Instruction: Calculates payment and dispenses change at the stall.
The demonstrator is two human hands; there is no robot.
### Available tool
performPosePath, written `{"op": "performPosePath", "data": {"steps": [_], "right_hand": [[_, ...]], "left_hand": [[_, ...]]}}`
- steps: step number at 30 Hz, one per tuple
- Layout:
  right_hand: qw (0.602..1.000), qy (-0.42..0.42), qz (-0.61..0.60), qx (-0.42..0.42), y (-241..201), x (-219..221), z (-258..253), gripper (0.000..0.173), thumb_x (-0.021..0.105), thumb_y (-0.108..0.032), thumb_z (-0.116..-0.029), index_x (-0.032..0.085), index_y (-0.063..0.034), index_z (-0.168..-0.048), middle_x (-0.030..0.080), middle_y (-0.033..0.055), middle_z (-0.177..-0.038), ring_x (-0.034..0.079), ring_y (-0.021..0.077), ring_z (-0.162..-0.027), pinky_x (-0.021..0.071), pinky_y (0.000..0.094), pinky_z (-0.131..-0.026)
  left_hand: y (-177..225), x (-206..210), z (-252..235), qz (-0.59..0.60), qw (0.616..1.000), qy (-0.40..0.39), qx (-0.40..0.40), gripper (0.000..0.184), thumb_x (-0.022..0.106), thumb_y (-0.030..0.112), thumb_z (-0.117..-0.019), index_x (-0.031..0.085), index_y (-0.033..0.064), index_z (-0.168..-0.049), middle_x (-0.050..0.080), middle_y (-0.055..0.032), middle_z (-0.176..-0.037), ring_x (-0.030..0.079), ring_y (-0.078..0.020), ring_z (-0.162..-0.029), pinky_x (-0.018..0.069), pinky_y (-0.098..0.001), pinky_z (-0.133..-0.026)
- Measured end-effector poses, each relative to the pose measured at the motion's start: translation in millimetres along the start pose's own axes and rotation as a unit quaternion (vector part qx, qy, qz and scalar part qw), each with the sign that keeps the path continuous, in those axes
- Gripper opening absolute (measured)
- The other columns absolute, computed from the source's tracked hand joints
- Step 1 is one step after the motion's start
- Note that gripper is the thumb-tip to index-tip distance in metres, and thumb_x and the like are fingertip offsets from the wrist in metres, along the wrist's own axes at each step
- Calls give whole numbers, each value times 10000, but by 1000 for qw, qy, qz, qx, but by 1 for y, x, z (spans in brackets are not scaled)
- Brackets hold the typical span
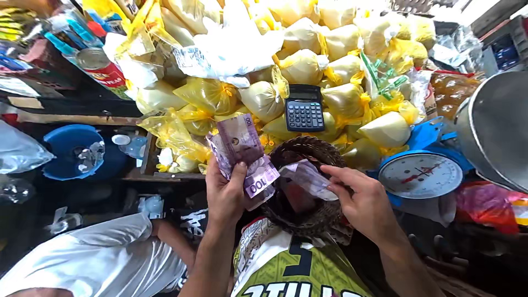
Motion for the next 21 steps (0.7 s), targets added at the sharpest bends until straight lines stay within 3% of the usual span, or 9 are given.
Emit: {"op": "performPosePath", "data": {"steps": [3,7,10,13,18,21], "right_hand": [[984,53,-169,24,-1,-19,-6,186,643,-113,-969,747,-147,-1120,694,-19,-974,675,94,-829,610,296,-713],[887,71,-453,46,-12,-28,-22,190,626,-76,-933,684,-96,-1112,701,61,-1019,685,160,-905,610,366,-789],[872,7,-484,79,-25,0,-38,177,636,-70,-941,665,-41,-1113,706,122,-970,703,218,-860,622,429,-761],[874,-44,-470,116,-35,27,-46,233,708,-126,-937,664,-33,-1146,725,122,-990,716,223,-891,624,415,-802],[863,-22,-492,110,-40,34,-57,393,769,-151,-925,647,-83,-1293,722,114,-1114,714,226,-997,623,414,-885],[852,10,-511,114,-35,31,-63,242,740,-121,-942,735,-69,-1179,737,101,-1084,704,205,-983,604,408,-894]], "left_hand": [[-1,2,1,9,1000,4,4,360,500,-33,-999,502,45,-1351,699,-138,-1177,719,-263,-1032,627,-451,-875],[0,14,3,-21,999,-14,35,426,573,-10,-965,499,53,-1379,700,-120,-1173,718,-251,-1021,630,-444,-872],[0,30,6,-52,997,-29,57,393,647,12,-945,558,37,-1327,711,-103,-1100,719,-225,-958,636,-426,-842],[-1,44,10,-37,996,-38,65,337,680,7,-936,591,0,-1261,720,-114,-1045,724,-228,-921,639,-415,-830],[-1,49,10,15,997,-71,34,292,709,-9,-914,618,-35,-1189,731,-145,-1001,734,-252,-897,643,-432,-829],[-4,52,10,57,993,-95,-32,282,630,52,-987,581,-43,-1247,714,-159,-1027,721,-249,-909,629,-425,-839]]}}
Point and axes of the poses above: each hand's wrist, its own z-axis away from the middle knuckle, its own x-axis out of the palm, y = z × x, the point moved 6 cm from there along -z, towards the middle knuckle
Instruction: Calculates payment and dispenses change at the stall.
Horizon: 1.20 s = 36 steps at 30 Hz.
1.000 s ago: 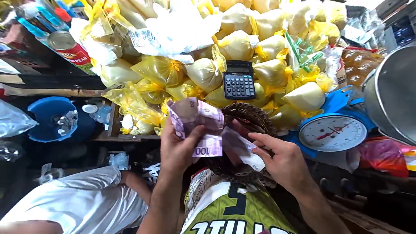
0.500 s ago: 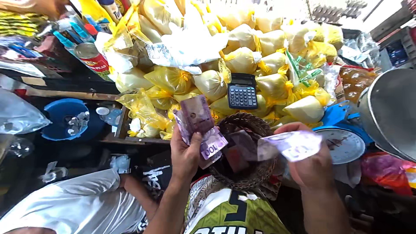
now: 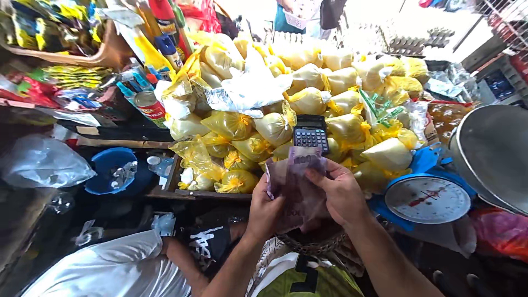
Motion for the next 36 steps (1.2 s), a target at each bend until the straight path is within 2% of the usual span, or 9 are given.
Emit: {"op": "performPosePath", "data": {"steps": [4,8,14,20,24,28,32,34,36], "right_hand": [[1000,16,7,-7,-10,-12,-3,201,654,-175,-1009,740,-54,-1145,737,103,-1044,703,193,-952,599,400,-882],[1000,-10,19,5,-14,-8,1,174,659,-149,-1003,749,-28,-1090,739,119,-983,709,189,-897,605,375,-851],[998,-63,-6,20,0,8,2,217,596,-132,-1037,713,4,-1158,726,143,-1026,700,199,-942,593,373,-886],[998,-60,-22,3,4,16,3,204,612,-101,-1023,709,30,-1145,729,143,-1014,701,187,-940,591,358,-891],[997,-63,-33,-7,4,16,1,218,595,-96,-1029,703,33,-1168,727,149,-1026,701,193,-953,589,363,-903],[997,-60,-40,-3,8,17,0,186,599,-83,-1022,703,46,-1108,725,144,-999,699,190,-929,592,358,-882],[996,-83,-2,-28,6,22,1,202,581,-83,-1025,695,37,-1141,734,107,-1036,696,155,-961,586,340,-899],[994,-94,37,-40,5,26,3,199,576,-101,-1029,684,18,-1146,726,87,-1006,691,140,-924,587,328,-865],[989,-110,74,-66,2,31,5,217,566,-111,-1034,647,16,-1192,720,87,-1035,696,139,-946,594,330,-874]], "left_hand": [[1,-6,-3,62,995,68,-44,222,479,110,-1067,617,-25,-1176,728,-121,-982,721,-193,-903,615,-391,-857],[2,-8,-6,45,997,63,-17,187,512,59,-1042,674,-17,-1096,736,-98,-933,721,-166,-861,617,-361,-822],[-1,5,-4,83,992,41,-86,305,398,183,-1102,630,-5,-1163,731,-103,-961,718,-166,-903,608,-357,-854],[5,3,-1,62,996,-34,-52,390,302,262,-1130,536,23,-1330,712,-86,-1094,697,-149,-1030,582,-366,-955],[6,-5,-2,57,998,-9,-22,376,344,264,-1123,568,9,-1286,715,-90,-1089,699,-161,-1027,581,-379,-958],[5,-4,1,56,998,-15,-23,411,327,283,-1128,507,6,-1371,700,-97,-1158,686,-169,-1084,566,-389,-998],[3,3,8,24,999,-44,-21,595,375,590,-1046,535,116,-1368,707,18,-1175,672,-83,-1099,567,-334,-992],[-1,4,12,15,998,-54,-16,649,450,668,-977,557,159,-1366,709,32,-1190,667,-84,-1115,563,-342,-998],[-2,6,13,14,999,-40,-23,609,617,565,-955,551,93,-1333,727,-25,-1112,707,-134,-1019,604,-356,-921]]}}
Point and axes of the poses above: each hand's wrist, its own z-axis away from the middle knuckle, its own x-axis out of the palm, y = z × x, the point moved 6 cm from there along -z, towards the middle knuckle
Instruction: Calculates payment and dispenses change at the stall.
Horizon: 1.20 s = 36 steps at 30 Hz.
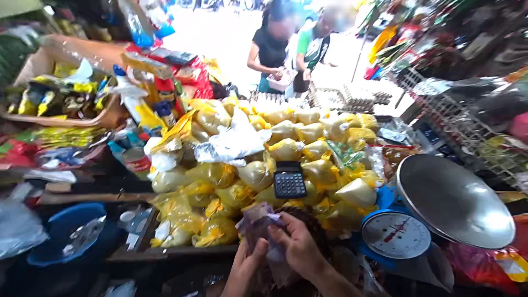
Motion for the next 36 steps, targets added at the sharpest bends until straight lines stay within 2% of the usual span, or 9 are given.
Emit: {"op": "performPosePath", "data": {"steps": [5,9,11,14,17,21,26,29,36], "right_hand": [[997,-10,56,-58,-7,14,9,382,522,-38,-993,456,41,-1360,651,127,-1221,660,145,-1111,579,340,-953],[998,33,-15,-42,-6,7,11,352,637,11,-942,510,31,-1270,705,106,-1056,713,160,-930,619,346,-833],[998,47,-26,-46,-13,-5,11,406,654,36,-926,485,22,-1296,723,120,-1058,731,203,-931,634,380,-822],[995,79,-14,-63,-19,-30,12,491,688,38,-907,457,7,-1339,729,136,-1065,742,249,-914,652,412,-786],[992,104,8,-64,-24,-48,16,558,699,31,-898,405,14,-1371,745,139,-1001,754,250,-853,661,403,-741],[989,117,20,-85,-28,-66,8,481,711,17,-877,436,-23,-1270,736,64,-970,745,182,-855,657,365,-777],[983,95,79,-136,-46,-92,-15,184,671,-25,-935,709,-93,-1102,728,-63,-1036,686,62,-939,595,246,-862],[982,121,86,-119,-50,-107,-46,182,630,-96,-973,716,-46,-1125,735,-12,-1068,692,91,-972,593,279,-890],[977,201,-14,-76,-78,-161,-148,283,526,-186,-1038,674,-108,-1266,683,31,-1261,675,193,-1109,573,432,-968]], "left_hand": [[4,9,-4,48,998,28,-4,413,436,227,-1105,462,13,-1457,673,-97,-1316,654,-187,-1197,537,-383,-1057],[11,-15,4,-175,979,29,100,580,496,436,-1065,449,-28,-1409,630,-20,-1311,588,-33,-1213,499,-282,-1071],[8,-36,5,-321,938,23,130,870,623,541,-975,347,-81,-1518,472,-229,-1509,496,-244,-1377,437,-445,-1144],[-30,-58,23,-340,940,-14,-31,963,639,598,-939,260,-3,-1589,446,-229,-1540,515,-285,-1370,461,-504,-1118],[-68,-55,50,-205,967,-2,-153,800,685,449,-966,310,116,-1590,575,-63,-1462,590,-138,-1298,512,-414,-1109],[-62,-66,53,-68,975,62,-200,656,563,35,-938,356,91,-1558,622,-66,-1389,641,-159,-1210,562,-393,-1024],[11,-115,63,-19,955,237,-177,446,573,23,-924,527,30,-1367,729,-94,-1101,725,-194,-964,631,-401,-828],[39,-155,73,-31,925,350,-146,407,585,11,-895,557,35,-1300,732,-87,-1017,729,-177,-869,636,-375,-731],[31,-212,70,-61,899,409,-144,443,607,-1,-842,550,46,-1279,728,-53,-982,724,-136,-821,636,-355,-699]]}}
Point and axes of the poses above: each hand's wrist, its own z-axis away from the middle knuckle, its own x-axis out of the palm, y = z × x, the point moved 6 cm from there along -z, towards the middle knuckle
